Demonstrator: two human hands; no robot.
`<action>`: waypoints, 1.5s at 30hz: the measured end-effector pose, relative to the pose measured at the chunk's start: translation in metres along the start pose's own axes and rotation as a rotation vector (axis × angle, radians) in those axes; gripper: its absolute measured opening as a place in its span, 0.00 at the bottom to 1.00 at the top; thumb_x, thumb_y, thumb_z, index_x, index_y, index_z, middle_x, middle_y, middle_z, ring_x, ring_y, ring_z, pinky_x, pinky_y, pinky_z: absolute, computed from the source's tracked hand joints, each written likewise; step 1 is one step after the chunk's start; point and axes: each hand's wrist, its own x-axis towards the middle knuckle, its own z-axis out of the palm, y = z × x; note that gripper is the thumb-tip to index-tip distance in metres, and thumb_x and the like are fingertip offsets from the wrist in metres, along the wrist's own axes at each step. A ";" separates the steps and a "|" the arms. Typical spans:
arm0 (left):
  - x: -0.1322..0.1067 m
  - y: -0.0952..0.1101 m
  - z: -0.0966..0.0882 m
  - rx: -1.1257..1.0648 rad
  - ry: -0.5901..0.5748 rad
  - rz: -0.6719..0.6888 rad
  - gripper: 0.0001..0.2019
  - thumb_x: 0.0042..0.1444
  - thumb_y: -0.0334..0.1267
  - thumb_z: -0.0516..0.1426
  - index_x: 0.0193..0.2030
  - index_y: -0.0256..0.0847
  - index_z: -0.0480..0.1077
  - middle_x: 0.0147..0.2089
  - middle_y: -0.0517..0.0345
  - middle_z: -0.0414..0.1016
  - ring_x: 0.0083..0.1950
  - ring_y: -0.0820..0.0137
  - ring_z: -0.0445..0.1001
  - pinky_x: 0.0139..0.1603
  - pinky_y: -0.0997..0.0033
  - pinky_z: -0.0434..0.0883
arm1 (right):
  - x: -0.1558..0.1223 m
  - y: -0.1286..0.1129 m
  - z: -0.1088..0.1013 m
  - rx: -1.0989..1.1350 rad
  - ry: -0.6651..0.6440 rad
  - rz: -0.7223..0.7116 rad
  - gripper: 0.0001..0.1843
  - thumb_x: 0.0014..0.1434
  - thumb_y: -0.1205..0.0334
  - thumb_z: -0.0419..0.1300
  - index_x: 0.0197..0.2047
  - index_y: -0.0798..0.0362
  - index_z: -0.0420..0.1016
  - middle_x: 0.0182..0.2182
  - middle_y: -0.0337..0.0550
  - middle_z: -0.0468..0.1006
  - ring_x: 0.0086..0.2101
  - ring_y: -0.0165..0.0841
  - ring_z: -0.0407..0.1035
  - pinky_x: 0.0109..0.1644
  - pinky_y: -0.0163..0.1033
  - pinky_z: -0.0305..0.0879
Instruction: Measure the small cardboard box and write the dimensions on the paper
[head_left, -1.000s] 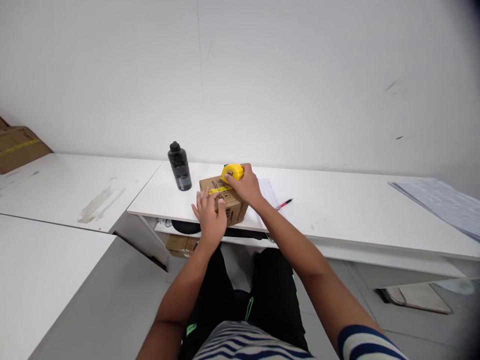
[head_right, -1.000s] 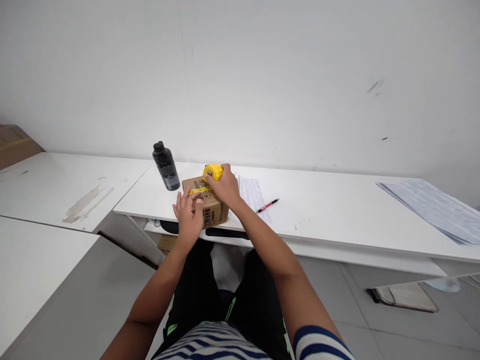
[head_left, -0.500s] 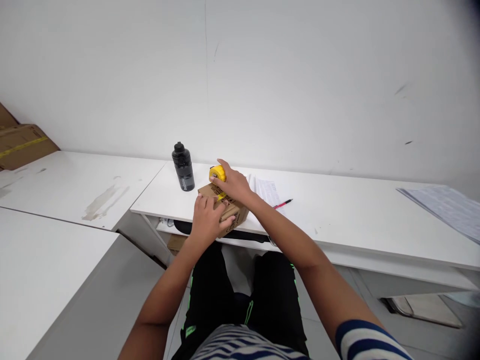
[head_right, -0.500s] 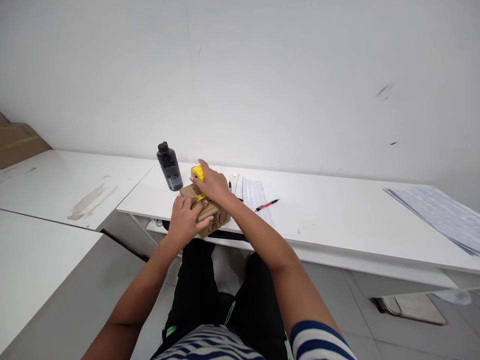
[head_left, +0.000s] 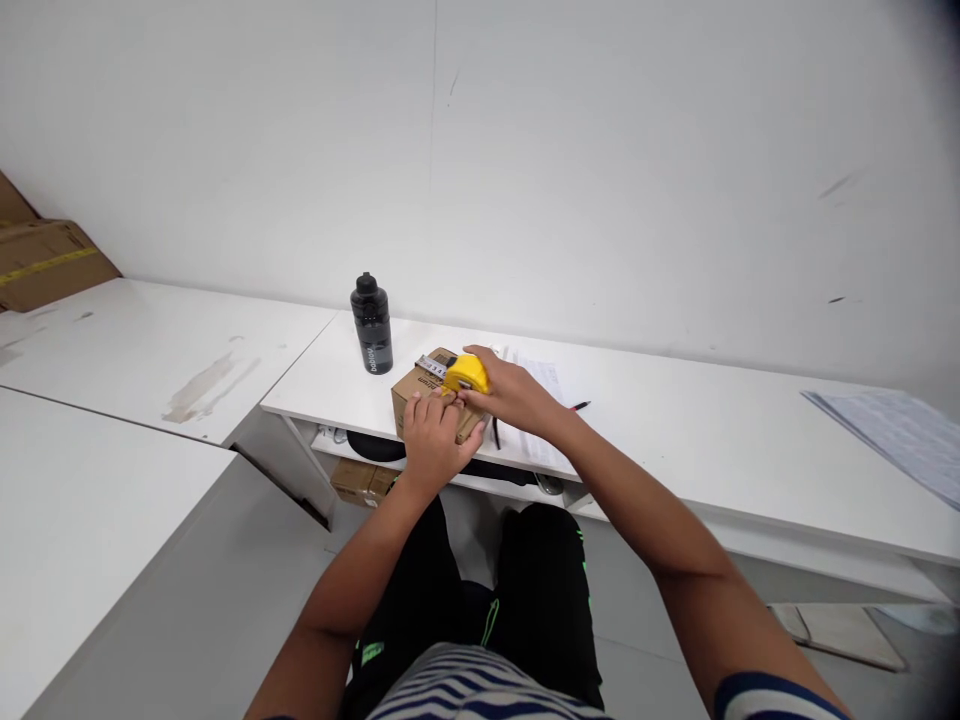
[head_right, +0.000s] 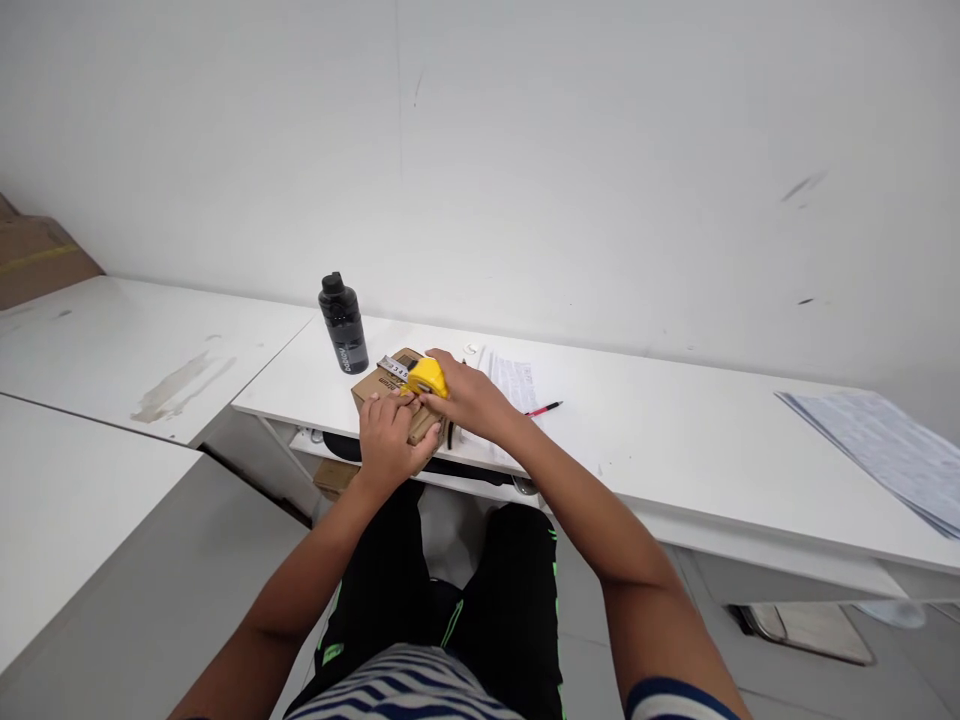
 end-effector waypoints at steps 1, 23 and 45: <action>0.000 0.001 0.000 -0.007 -0.006 -0.008 0.16 0.58 0.49 0.58 0.44 0.39 0.76 0.45 0.45 0.81 0.55 0.54 0.76 0.63 0.50 0.63 | -0.008 0.004 -0.003 0.014 0.005 0.004 0.33 0.61 0.53 0.59 0.66 0.51 0.56 0.51 0.51 0.77 0.45 0.43 0.74 0.45 0.44 0.69; 0.078 -0.038 -0.031 -0.007 -0.575 -0.276 0.24 0.68 0.50 0.42 0.65 0.52 0.65 0.69 0.59 0.66 0.73 0.57 0.58 0.74 0.33 0.34 | -0.058 0.016 -0.010 -0.056 0.115 0.051 0.29 0.62 0.53 0.57 0.64 0.52 0.58 0.53 0.53 0.76 0.42 0.44 0.76 0.39 0.44 0.71; 0.078 -0.045 -0.023 -0.016 -0.564 -0.257 0.23 0.68 0.44 0.43 0.63 0.47 0.68 0.68 0.54 0.68 0.69 0.61 0.65 0.73 0.45 0.52 | -0.095 0.015 -0.003 -0.052 0.217 0.163 0.31 0.63 0.49 0.57 0.67 0.45 0.59 0.58 0.49 0.74 0.48 0.46 0.76 0.45 0.48 0.75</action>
